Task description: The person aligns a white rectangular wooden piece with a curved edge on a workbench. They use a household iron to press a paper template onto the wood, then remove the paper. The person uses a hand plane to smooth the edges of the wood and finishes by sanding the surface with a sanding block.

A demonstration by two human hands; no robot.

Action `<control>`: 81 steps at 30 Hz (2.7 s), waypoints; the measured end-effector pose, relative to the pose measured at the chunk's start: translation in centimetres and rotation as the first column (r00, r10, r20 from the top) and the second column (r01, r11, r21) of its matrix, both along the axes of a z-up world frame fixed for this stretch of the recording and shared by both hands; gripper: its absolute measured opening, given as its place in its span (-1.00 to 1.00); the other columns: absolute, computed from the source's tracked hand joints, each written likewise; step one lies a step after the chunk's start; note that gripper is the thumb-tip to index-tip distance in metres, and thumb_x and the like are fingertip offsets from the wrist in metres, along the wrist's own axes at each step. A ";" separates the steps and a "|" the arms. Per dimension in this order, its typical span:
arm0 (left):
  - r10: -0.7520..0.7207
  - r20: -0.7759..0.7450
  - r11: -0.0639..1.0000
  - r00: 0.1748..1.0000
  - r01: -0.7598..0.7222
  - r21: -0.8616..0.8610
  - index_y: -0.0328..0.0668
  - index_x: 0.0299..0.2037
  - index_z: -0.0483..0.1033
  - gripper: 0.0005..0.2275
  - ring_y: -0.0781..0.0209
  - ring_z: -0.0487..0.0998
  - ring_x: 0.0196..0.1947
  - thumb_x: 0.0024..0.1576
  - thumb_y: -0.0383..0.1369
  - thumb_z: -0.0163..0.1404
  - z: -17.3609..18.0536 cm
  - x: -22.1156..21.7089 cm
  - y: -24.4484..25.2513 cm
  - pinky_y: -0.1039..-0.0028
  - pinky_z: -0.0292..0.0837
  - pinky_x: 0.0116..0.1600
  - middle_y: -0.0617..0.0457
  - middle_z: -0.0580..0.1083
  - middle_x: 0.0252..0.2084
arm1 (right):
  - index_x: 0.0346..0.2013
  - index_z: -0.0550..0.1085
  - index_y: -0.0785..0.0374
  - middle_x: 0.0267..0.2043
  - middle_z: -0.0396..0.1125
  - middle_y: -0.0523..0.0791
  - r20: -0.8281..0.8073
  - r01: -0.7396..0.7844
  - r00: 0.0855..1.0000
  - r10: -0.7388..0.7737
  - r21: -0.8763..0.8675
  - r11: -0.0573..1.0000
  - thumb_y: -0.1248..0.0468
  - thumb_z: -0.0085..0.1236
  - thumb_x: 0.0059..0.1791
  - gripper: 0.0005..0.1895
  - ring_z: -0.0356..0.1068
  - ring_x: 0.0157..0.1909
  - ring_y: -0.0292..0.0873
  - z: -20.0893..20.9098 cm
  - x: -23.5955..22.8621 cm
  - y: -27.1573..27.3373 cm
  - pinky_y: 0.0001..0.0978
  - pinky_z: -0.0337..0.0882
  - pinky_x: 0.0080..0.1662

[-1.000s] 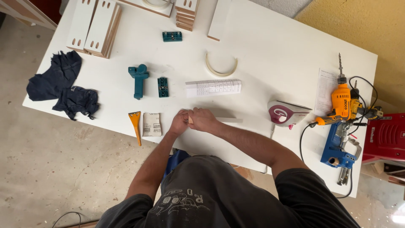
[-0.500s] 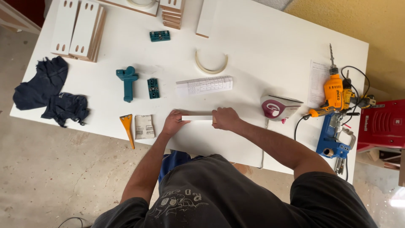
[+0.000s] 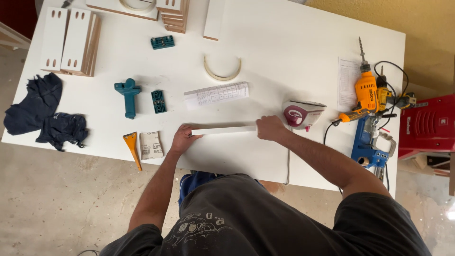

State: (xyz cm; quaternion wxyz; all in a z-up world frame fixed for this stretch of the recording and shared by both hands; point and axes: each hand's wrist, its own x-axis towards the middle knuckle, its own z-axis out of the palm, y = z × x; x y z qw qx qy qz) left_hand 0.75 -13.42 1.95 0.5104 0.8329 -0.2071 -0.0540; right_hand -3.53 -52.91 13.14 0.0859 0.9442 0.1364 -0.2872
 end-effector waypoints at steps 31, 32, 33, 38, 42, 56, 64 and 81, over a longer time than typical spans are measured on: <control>0.509 0.010 0.764 0.861 -0.457 0.456 -0.13 -0.01 0.57 -0.78 -0.19 0.64 -0.17 0.17 -0.31 0.07 2.9 9.1 13.6 -0.01 0.56 0.01 -0.13 0.60 -0.20 | 0.33 0.28 0.33 0.11 0.37 0.15 -0.559 0.215 0.224 -0.799 0.828 -0.519 -0.01 0.19 0.12 -0.35 0.42 0.13 -0.01 4.7 -2.7 9.7 -0.06 0.45 0.20; 0.599 0.118 0.647 0.792 -0.566 0.512 -0.17 0.01 0.52 -0.62 -0.22 0.61 -0.15 0.10 -0.12 0.16 3.3 10.9 14.6 -0.02 0.57 -0.03 -0.14 0.53 -0.17 | 0.28 0.33 0.27 0.06 0.38 0.08 -0.445 0.269 0.355 -0.822 0.891 -0.366 0.04 0.10 0.15 -0.49 0.38 0.12 -0.09 5.9 -2.9 10.0 -0.06 0.41 0.20; 0.662 0.232 0.519 0.713 -0.659 0.544 -0.20 0.03 0.47 -0.43 -0.24 0.58 -0.13 0.03 0.08 0.24 3.6 13.1 15.2 -0.02 0.58 -0.07 -0.15 0.47 -0.13 | 0.23 0.38 0.21 0.01 0.38 0.02 -0.328 0.298 0.478 -0.815 0.933 -0.201 0.09 0.02 0.18 -0.61 0.34 0.11 -0.16 7.0 -3.3 10.2 -0.06 0.37 0.21; 0.681 -0.009 0.566 0.732 -0.519 0.641 -0.31 0.01 0.37 -0.48 -0.36 0.57 -0.13 0.05 0.01 0.03 -3.7 17.7 15.3 -0.12 0.53 -0.06 -0.19 0.41 -0.11 | 0.11 0.45 0.11 -0.17 0.40 -0.13 -0.235 0.258 0.578 -0.782 0.961 -0.099 0.13 0.07 0.14 -0.73 0.30 -0.07 -0.30 9.6 -4.0 11.5 -0.23 0.39 0.11; 0.673 -0.275 0.739 0.686 -0.622 0.259 -0.22 -0.10 0.42 -0.65 -0.29 0.63 -0.25 0.09 -0.11 0.08 -0.1 15.2 10.9 0.00 0.57 -0.18 -0.22 0.54 -0.29 | 0.13 0.44 0.14 -0.23 0.40 0.00 -0.141 0.256 0.617 -0.774 0.966 0.029 0.14 0.09 0.13 -0.69 0.31 -0.12 -0.17 12.6 -4.6 13.0 -0.12 0.39 0.04; -0.107 -0.458 0.676 0.883 -0.273 -0.684 -0.06 0.19 0.32 -0.69 0.28 0.43 -0.01 0.40 -0.11 -0.22 20.5 -0.6 -8.0 0.43 0.42 0.15 0.08 0.42 0.04 | 0.07 0.45 0.15 -0.29 0.38 0.01 -0.142 0.220 0.635 -0.759 0.975 0.002 0.11 0.12 0.11 -0.71 0.33 -0.17 -0.10 15.4 -4.6 15.3 -0.11 0.39 -0.01; -0.178 -0.324 0.706 0.929 -0.109 -0.699 -0.05 0.27 0.25 -0.65 0.30 0.45 -0.01 0.42 -0.11 -0.37 21.1 -2.1 -9.0 0.36 0.40 0.23 0.03 0.45 -0.03 | 0.06 0.44 0.17 -0.30 0.38 0.03 -0.138 0.216 0.642 -0.754 0.976 0.005 0.09 0.09 0.12 -0.70 0.34 -0.18 -0.07 15.6 -4.7 14.7 -0.07 0.39 -0.03; -0.232 -0.058 0.960 0.971 0.219 -0.174 -0.15 -0.03 0.35 -0.65 -0.05 0.46 -0.42 0.24 -0.05 0.08 24.2 -0.5 -8.9 0.23 0.32 -0.31 -0.16 0.38 -0.44 | -0.04 0.42 0.17 -0.15 0.33 -0.12 0.306 -0.316 0.589 -0.748 0.939 0.135 -0.26 0.49 -0.32 -0.19 0.28 -0.16 -0.18 11.8 -3.2 8.3 -0.33 0.31 0.01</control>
